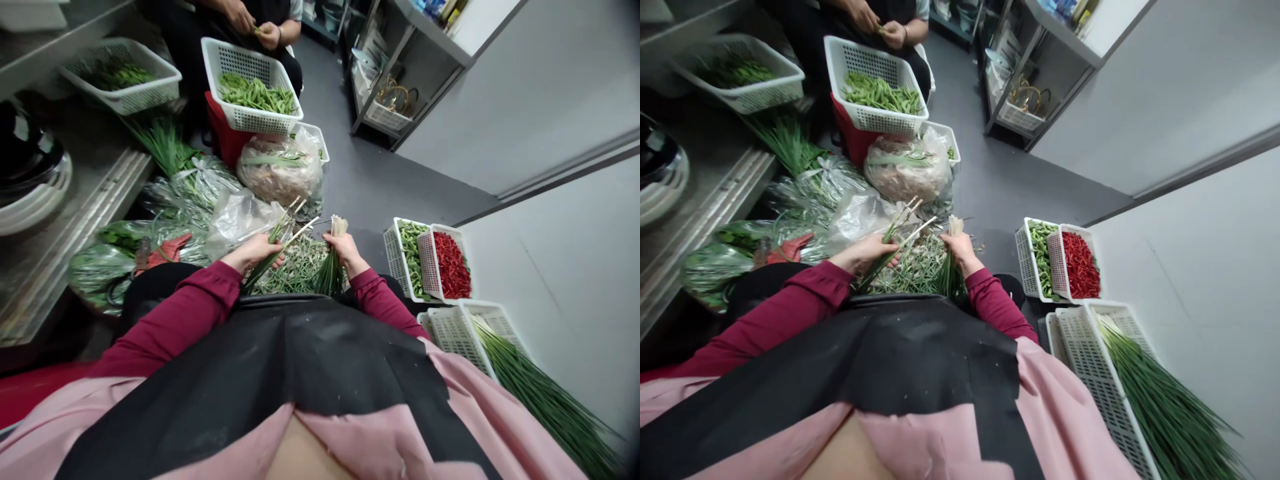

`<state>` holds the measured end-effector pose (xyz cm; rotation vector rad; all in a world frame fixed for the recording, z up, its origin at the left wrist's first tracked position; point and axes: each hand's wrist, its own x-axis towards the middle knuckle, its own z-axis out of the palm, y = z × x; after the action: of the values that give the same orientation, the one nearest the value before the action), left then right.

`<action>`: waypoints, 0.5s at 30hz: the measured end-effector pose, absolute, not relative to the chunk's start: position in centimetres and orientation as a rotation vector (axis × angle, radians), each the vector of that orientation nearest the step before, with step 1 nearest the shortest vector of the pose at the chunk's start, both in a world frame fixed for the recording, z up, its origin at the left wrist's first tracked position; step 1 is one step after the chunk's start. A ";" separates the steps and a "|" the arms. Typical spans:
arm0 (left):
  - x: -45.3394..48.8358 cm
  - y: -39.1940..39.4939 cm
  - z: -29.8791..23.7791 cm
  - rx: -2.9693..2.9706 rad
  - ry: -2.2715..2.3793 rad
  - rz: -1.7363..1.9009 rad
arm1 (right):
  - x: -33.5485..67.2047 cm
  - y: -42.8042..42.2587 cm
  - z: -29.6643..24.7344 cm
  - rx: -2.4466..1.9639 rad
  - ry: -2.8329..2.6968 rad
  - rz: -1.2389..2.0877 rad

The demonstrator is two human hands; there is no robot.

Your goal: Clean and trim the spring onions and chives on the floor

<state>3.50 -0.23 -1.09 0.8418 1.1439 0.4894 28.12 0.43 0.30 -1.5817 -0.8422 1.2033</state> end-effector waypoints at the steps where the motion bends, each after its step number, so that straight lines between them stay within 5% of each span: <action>1: 3.8 -0.4 -0.9 0.817 1.093 0.477 | 27.4 0.2 0.4 -1.577 -0.846 1.241; 15: 6.1 -1.9 -0.3 0.788 0.813 0.527 | 23.3 -2.4 2.5 -1.376 -0.935 1.460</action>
<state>6.14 -1.92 -0.26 0.7875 0.8131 0.5268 23.30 -2.41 2.50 -1.3761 -0.9347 1.4595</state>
